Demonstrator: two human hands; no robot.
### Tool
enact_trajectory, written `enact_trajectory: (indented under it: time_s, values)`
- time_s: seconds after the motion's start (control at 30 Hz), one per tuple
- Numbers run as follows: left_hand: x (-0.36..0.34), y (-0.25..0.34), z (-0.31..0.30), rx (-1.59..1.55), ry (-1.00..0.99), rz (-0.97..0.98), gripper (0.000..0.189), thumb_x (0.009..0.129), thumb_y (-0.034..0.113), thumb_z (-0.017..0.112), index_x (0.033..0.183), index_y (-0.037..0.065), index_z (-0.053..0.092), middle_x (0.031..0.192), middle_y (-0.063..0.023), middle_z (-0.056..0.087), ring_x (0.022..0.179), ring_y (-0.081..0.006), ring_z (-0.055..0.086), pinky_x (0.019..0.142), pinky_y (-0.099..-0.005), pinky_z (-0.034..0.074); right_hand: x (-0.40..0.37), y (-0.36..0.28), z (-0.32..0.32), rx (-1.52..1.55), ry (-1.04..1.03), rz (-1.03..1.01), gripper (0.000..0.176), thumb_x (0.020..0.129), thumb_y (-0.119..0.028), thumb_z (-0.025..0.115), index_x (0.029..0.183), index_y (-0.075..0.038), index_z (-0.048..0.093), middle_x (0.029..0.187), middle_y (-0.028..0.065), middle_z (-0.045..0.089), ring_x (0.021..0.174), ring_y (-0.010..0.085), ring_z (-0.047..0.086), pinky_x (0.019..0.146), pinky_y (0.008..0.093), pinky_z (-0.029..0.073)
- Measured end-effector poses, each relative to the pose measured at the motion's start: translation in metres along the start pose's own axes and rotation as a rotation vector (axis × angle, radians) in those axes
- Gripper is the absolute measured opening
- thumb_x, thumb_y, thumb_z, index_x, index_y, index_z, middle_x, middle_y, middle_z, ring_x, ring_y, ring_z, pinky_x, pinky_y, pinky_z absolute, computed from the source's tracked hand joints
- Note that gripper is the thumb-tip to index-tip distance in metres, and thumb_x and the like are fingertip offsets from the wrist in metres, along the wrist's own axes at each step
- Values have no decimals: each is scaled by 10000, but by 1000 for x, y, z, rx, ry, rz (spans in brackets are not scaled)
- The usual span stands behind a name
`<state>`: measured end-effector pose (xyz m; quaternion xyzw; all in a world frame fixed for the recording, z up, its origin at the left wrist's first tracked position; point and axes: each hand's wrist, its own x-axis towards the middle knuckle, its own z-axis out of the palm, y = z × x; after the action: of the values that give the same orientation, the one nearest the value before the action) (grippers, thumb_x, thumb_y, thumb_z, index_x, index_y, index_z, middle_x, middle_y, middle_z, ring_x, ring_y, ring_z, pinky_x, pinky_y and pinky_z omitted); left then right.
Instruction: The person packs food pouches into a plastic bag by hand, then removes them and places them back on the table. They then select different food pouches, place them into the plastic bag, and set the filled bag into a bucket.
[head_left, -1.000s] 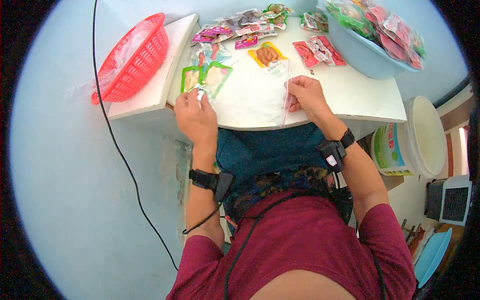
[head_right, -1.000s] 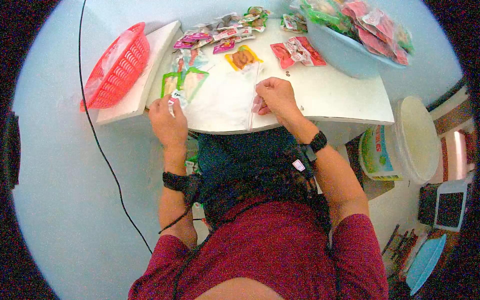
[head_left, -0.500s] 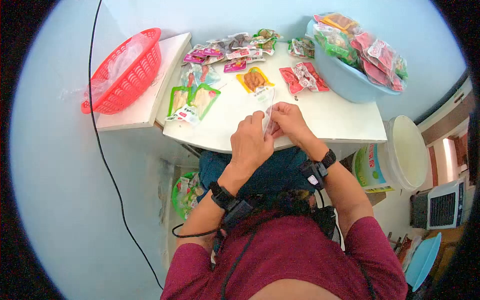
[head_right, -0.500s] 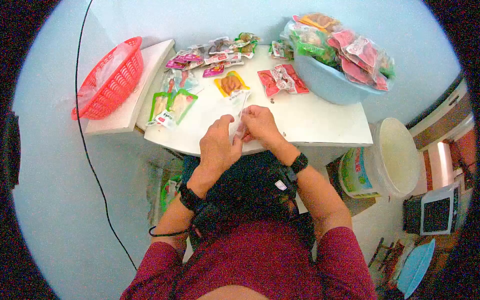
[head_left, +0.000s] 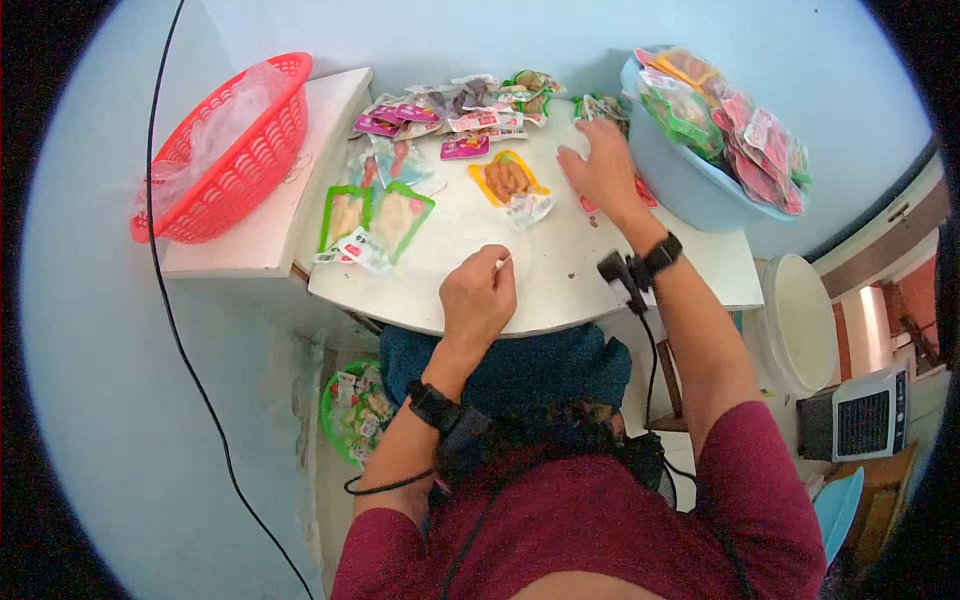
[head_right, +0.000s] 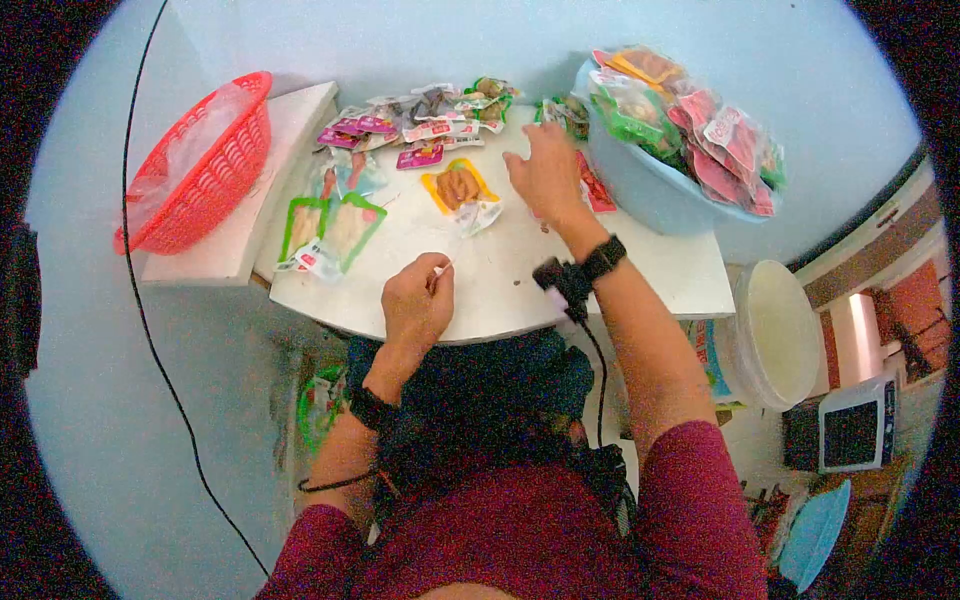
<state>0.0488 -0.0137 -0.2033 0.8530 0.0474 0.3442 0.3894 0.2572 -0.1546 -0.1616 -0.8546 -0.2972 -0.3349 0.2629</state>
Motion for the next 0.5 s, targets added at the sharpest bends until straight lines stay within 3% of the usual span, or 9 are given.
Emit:
enact_trajectory:
  time_s: [0.03,0.13,0.23,0.43,0.5]
  values:
    - [0,-2,0,-26,-16,-28,70,810,91,655,866,53,637,609,-126,588,514,-246,569,516,-351,443,12,6,8,-73,52,-46,442,793,-267,705,1113,22,608,1213,312,525,1142,402,522,911,497,447]
    - [2,-4,-3,-59,-55,-82,70,812,100,664,858,50,644,587,-114,574,485,-211,542,499,-332,426,44,23,21,-206,-98,95,556,778,-332,716,1150,50,560,1278,345,456,1155,461,486,949,504,427]
    - [4,-1,-7,-102,-85,-131,71,814,99,667,856,46,645,575,-108,566,470,-189,527,485,-319,414,69,35,38,-325,-125,240,560,773,-353,708,1123,62,570,1269,347,461,1131,467,498,978,501,410]
    - [3,-5,-6,-213,-77,-192,69,832,80,658,867,24,641,569,-70,545,479,-106,476,469,-277,388,112,55,59,-440,-448,373,617,777,-400,639,1156,80,561,1319,331,443,1169,475,485,1027,539,363]
    - [5,-2,-9,-234,-82,-212,70,834,78,659,870,20,641,575,-67,549,484,-97,472,467,-270,384,107,64,70,-431,-321,444,649,764,-424,630,1180,69,567,1338,319,443,1190,472,484,1064,519,336]
